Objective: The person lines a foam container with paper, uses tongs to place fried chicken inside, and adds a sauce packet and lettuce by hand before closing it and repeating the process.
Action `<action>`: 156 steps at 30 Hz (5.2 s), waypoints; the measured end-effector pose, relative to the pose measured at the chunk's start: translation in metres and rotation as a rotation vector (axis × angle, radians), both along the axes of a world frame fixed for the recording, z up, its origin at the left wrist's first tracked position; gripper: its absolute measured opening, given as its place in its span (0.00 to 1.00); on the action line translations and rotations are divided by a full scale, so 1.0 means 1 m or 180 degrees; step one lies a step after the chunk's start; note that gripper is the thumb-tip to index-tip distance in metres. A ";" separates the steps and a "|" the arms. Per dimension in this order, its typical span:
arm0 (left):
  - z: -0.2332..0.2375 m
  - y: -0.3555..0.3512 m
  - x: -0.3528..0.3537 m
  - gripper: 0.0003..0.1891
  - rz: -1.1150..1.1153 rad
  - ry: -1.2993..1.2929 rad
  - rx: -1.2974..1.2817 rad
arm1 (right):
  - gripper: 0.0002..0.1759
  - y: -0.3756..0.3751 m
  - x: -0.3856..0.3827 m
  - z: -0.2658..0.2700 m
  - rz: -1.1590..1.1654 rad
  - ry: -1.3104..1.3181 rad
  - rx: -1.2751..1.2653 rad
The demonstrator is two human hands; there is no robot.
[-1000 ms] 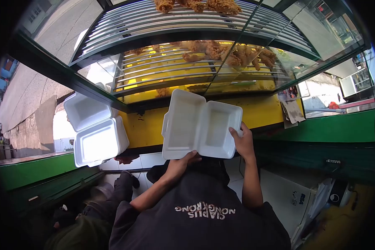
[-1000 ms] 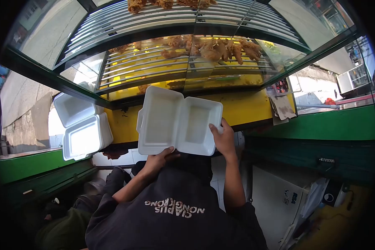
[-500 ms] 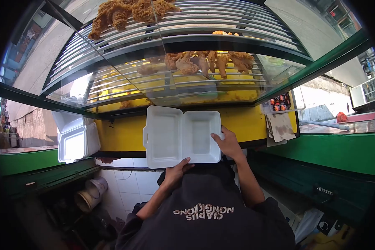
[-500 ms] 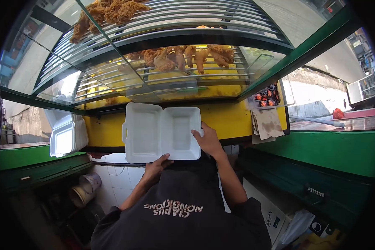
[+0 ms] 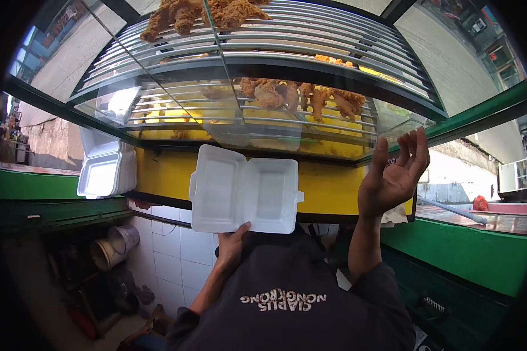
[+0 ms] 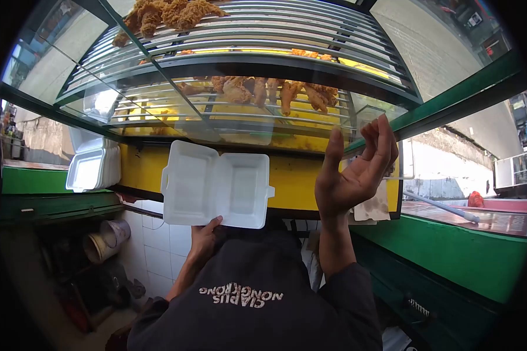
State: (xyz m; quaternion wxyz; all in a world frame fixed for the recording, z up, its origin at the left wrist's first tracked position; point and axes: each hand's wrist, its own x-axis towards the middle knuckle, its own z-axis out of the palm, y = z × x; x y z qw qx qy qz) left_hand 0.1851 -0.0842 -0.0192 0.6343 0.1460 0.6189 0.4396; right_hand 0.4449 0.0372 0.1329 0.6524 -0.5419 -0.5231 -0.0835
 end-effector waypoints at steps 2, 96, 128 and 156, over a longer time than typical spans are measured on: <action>-0.004 -0.001 -0.006 0.17 0.0085 -0.0008 0.0051 | 0.26 0.007 -0.010 0.001 -0.0110 0.0274 0.0073; 0.010 0.000 0.108 0.16 -0.1041 0.1497 0.0762 | 0.16 -0.147 0.106 0.008 0.0530 -0.1527 -0.1947; -0.007 0.006 0.132 0.18 -0.0749 0.1507 0.1045 | 0.27 -0.081 0.061 -0.126 0.1537 -0.3518 -0.3170; -0.025 -0.037 0.047 0.15 -0.0480 0.0294 0.0689 | 0.37 0.038 -0.010 -0.123 0.1371 -0.2237 -0.2788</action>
